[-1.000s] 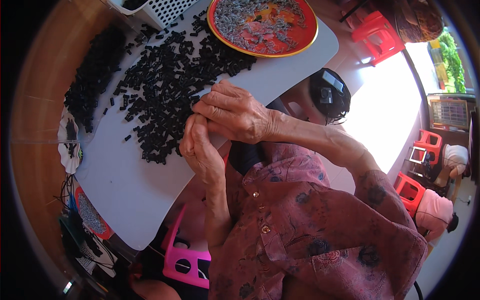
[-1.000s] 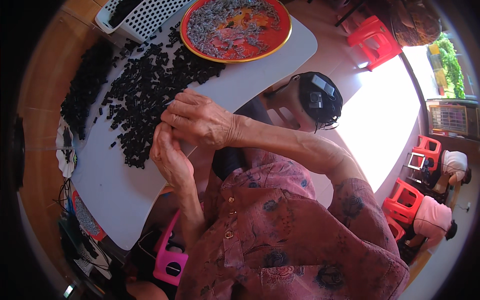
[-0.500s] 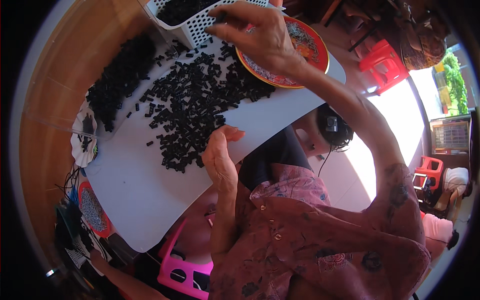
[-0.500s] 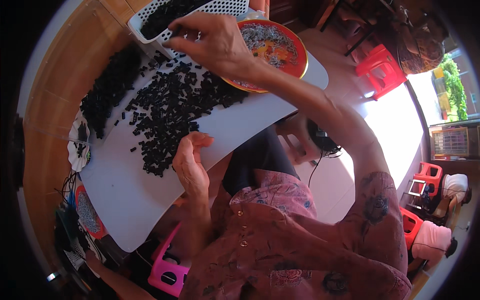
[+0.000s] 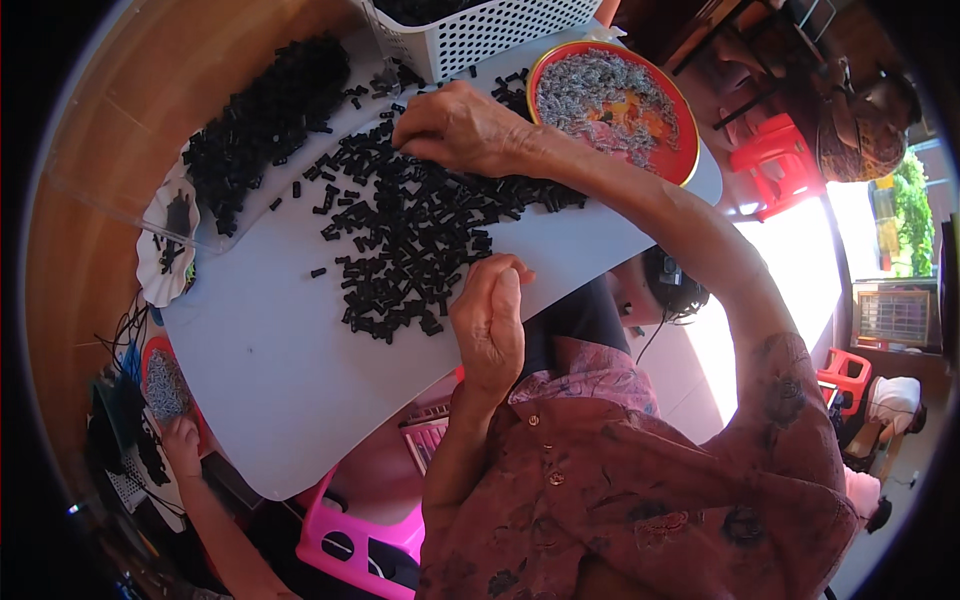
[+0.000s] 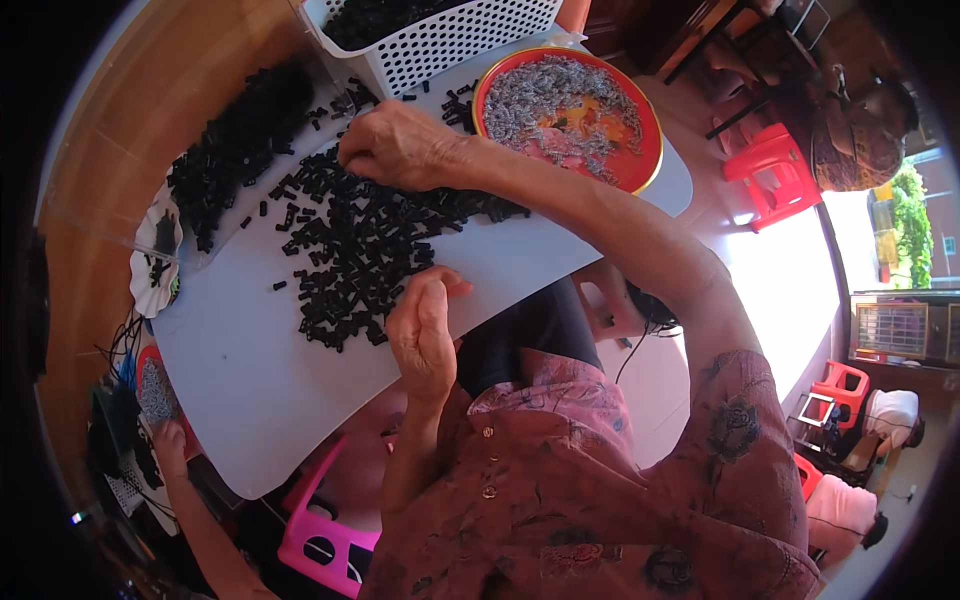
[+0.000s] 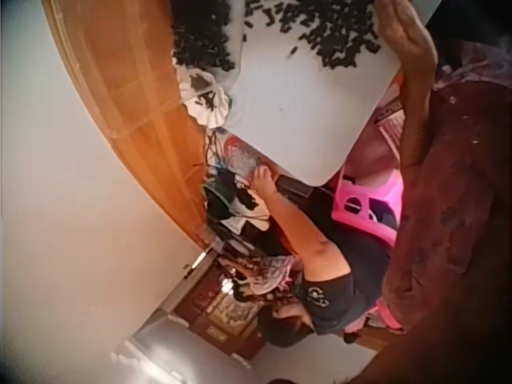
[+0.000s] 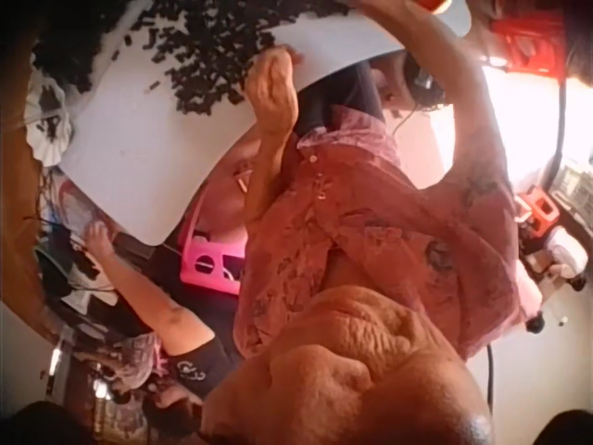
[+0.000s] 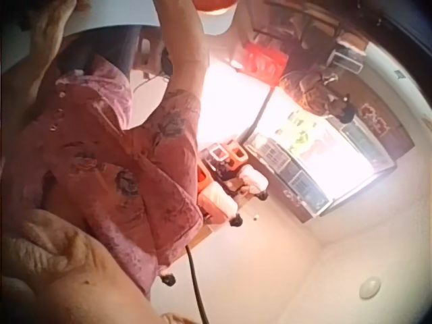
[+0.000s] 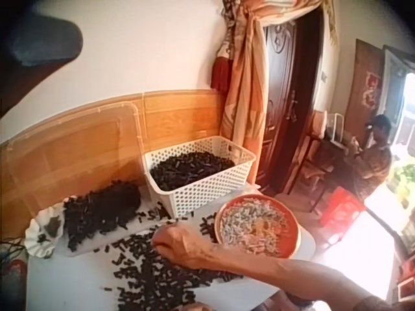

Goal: The person assembles components by taking metal pieces from a round tray and black plastic parts from the table, fitting the metal pieces into the plastic parts by hand.

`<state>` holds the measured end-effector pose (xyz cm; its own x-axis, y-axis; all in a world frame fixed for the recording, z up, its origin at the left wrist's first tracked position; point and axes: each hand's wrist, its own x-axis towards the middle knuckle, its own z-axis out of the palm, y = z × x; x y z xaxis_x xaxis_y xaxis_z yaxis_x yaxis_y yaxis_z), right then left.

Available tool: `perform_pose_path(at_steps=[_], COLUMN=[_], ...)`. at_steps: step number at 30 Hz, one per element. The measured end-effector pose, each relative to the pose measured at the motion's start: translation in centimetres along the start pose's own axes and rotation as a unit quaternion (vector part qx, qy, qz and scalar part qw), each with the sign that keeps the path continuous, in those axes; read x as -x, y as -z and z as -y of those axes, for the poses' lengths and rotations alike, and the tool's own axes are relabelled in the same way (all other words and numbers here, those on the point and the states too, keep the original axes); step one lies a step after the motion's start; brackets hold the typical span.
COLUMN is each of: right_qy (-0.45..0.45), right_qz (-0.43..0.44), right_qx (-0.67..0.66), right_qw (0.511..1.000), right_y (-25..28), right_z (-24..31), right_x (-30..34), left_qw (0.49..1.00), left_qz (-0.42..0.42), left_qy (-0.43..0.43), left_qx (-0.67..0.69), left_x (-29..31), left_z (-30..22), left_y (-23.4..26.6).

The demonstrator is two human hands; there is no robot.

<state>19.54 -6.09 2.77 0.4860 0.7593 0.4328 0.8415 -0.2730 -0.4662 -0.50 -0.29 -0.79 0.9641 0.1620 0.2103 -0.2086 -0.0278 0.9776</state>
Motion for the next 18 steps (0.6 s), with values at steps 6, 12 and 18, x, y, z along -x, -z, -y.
perform_pose_path(at_steps=[6,12,18], right_qy=[0.027,-0.028,-0.036], right_qz=[0.029,0.013,0.032], right_qx=[0.050,-0.042,0.098], right_qw=[0.998,0.999,0.994], right_y=[-2.5,-1.1,-1.0], right_z=[0.6,1.1,1.3], right_x=[-0.5,0.8,-0.2], left_qw=[1.000,1.000,1.000], left_qz=[0.006,0.006,0.004], left_qy=[0.001,0.002,-0.005], left_qx=[0.002,0.012,0.012], left_x=[-0.1,0.0,0.0], left_z=[-0.4,-0.2,-0.1], left_y=[-0.1,0.0,-0.2])
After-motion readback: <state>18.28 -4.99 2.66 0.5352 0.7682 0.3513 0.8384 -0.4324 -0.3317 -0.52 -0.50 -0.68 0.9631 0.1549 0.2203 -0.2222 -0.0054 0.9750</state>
